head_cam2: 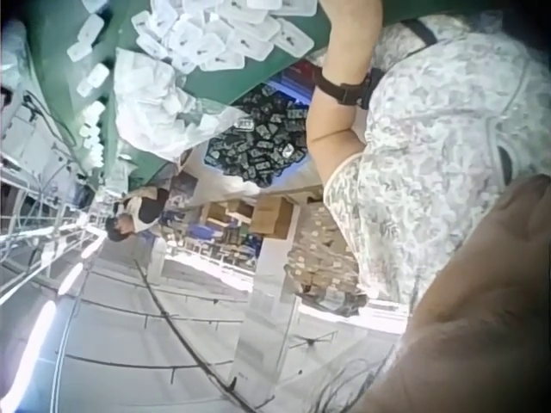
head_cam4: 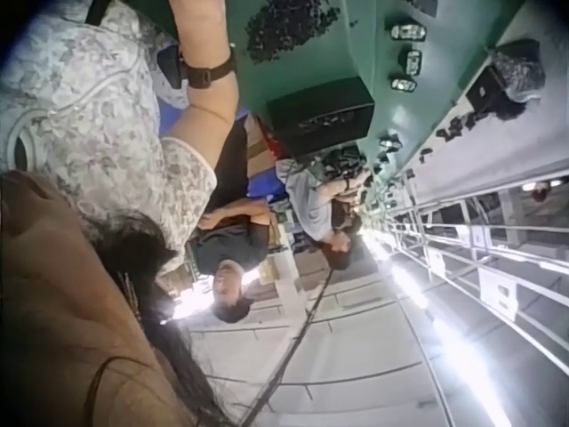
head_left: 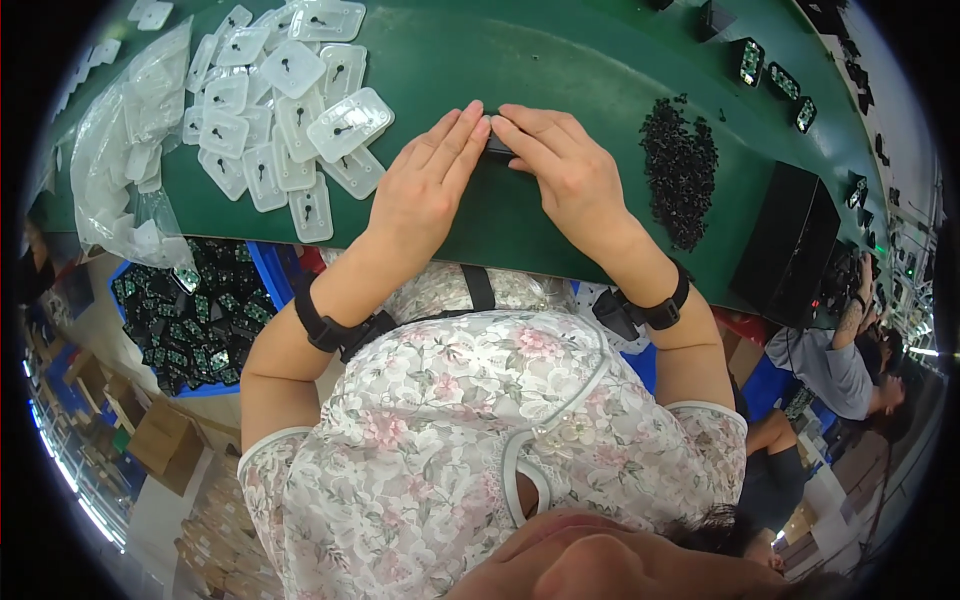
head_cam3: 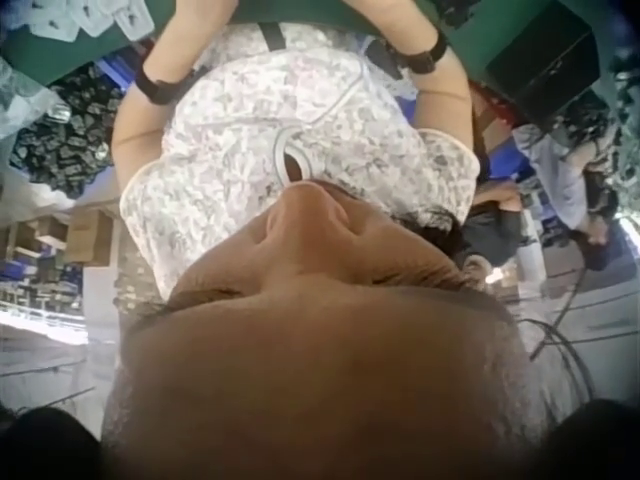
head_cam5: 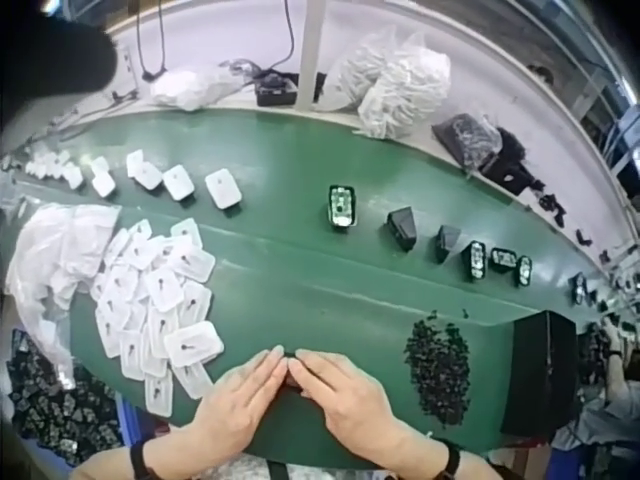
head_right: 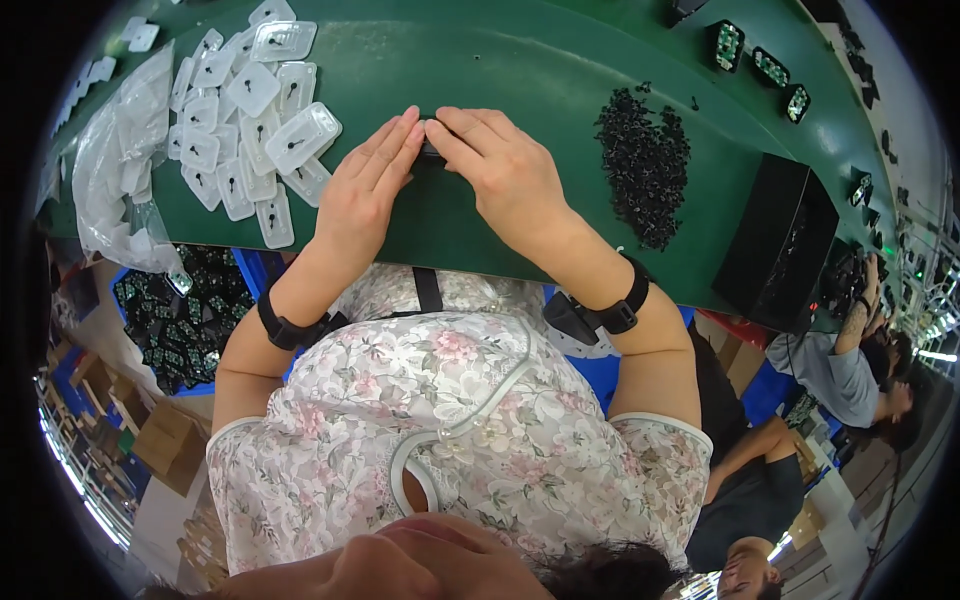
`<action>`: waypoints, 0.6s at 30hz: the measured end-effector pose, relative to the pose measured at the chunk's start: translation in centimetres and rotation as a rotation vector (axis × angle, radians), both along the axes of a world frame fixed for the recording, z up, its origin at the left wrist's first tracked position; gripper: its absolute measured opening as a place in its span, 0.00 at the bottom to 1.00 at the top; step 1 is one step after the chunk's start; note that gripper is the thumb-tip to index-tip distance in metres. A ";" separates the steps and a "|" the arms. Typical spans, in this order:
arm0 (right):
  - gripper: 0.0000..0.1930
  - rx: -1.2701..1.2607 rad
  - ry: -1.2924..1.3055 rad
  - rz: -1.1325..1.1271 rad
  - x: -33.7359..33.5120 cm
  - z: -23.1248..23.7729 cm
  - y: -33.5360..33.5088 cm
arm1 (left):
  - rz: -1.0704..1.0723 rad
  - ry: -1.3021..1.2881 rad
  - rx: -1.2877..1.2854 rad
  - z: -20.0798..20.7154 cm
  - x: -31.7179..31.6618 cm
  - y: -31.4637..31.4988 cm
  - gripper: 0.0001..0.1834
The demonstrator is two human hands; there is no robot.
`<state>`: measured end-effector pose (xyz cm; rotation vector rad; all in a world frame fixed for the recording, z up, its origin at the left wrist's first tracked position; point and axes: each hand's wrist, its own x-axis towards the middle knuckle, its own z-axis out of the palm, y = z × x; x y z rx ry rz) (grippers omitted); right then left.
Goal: The person assembles electronic devices by picking up a white plastic cover, inserting a small black component into it, and pressing the assembly onto a black base. They then place the completed unit onto the green work surface and repeat the process.
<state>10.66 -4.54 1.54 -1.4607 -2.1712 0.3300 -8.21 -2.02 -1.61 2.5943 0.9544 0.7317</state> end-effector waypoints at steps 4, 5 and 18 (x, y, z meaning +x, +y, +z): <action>0.22 -0.094 0.077 0.017 1.2 0.7 1.4 | 0.051 0.027 0.066 0.1 0.7 0.0 0.25; 0.21 -0.169 0.123 0.027 1.7 0.6 2.1 | 0.068 0.018 0.088 0.1 1.0 0.3 0.24; 0.26 -0.411 1.113 -0.178 -1.3 2.5 3.1 | 0.162 -0.730 -1.075 3.5 1.3 3.6 0.17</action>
